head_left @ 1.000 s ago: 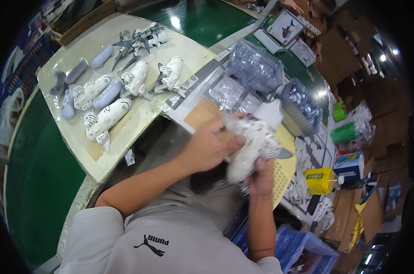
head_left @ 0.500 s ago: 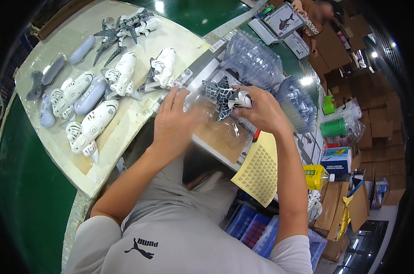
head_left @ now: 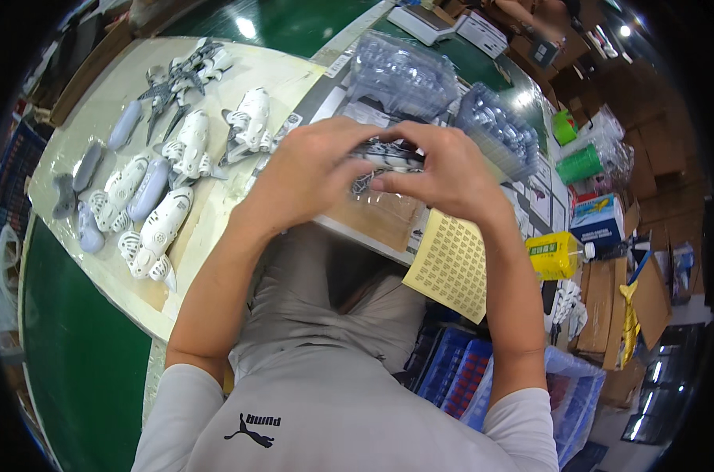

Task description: The person assembles small shark-shaped toys by attaching patterned fins to white bodies, wiping each unit with a cloth, and placing them into clear plastic packaging. The person repeats this process for multiple units, handling them one at a time.

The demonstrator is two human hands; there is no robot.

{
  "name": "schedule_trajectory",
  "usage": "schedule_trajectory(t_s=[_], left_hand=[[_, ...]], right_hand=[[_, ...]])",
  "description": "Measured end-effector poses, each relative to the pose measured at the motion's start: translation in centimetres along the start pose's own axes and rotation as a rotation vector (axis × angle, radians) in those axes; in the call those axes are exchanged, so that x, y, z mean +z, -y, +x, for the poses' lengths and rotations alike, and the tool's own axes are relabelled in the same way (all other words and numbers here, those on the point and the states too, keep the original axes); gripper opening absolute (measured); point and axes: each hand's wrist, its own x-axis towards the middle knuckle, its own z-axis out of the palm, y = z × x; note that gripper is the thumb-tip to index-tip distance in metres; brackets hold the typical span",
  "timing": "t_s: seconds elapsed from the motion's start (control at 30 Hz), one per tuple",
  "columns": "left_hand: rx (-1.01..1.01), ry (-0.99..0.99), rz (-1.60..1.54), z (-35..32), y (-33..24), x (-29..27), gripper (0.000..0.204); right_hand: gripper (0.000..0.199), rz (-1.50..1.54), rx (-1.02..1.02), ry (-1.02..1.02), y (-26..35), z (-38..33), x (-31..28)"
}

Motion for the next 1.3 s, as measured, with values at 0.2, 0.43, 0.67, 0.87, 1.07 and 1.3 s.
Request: schedule_trajectory(t_s=[0.2,0.43,0.67,0.87,1.07,1.3], left_hand=[[-0.063,0.169,0.323,-1.7,2.4,-0.2,0.031],[-0.123,0.091,0.400,-1.5,-0.7,0.2,0.037],[0.136,0.313,0.270,7.2,-2.4,4.9,0.031],[0.308,0.521,0.316,14.1,-0.3,13.2,0.036],[0.343,0.641,0.360,17.5,1.8,17.6,0.037],[0.392,0.591,0.384,17.2,2.8,19.0,0.033]], right_hand=[[0.034,0.018,0.204,-0.055,-4.2,-2.0,3.1],[0.019,-0.027,0.207,-0.557,-9.1,-5.6,4.3],[0.028,-0.051,0.397,-0.242,-20.9,-3.4,-4.5],[0.035,0.406,0.523,-0.075,-24.2,-1.6,-6.1],[0.022,0.064,0.313,-0.141,-24.7,-2.3,-6.6],[0.016,-0.231,0.353,-0.362,-23.4,-4.4,-6.6]])
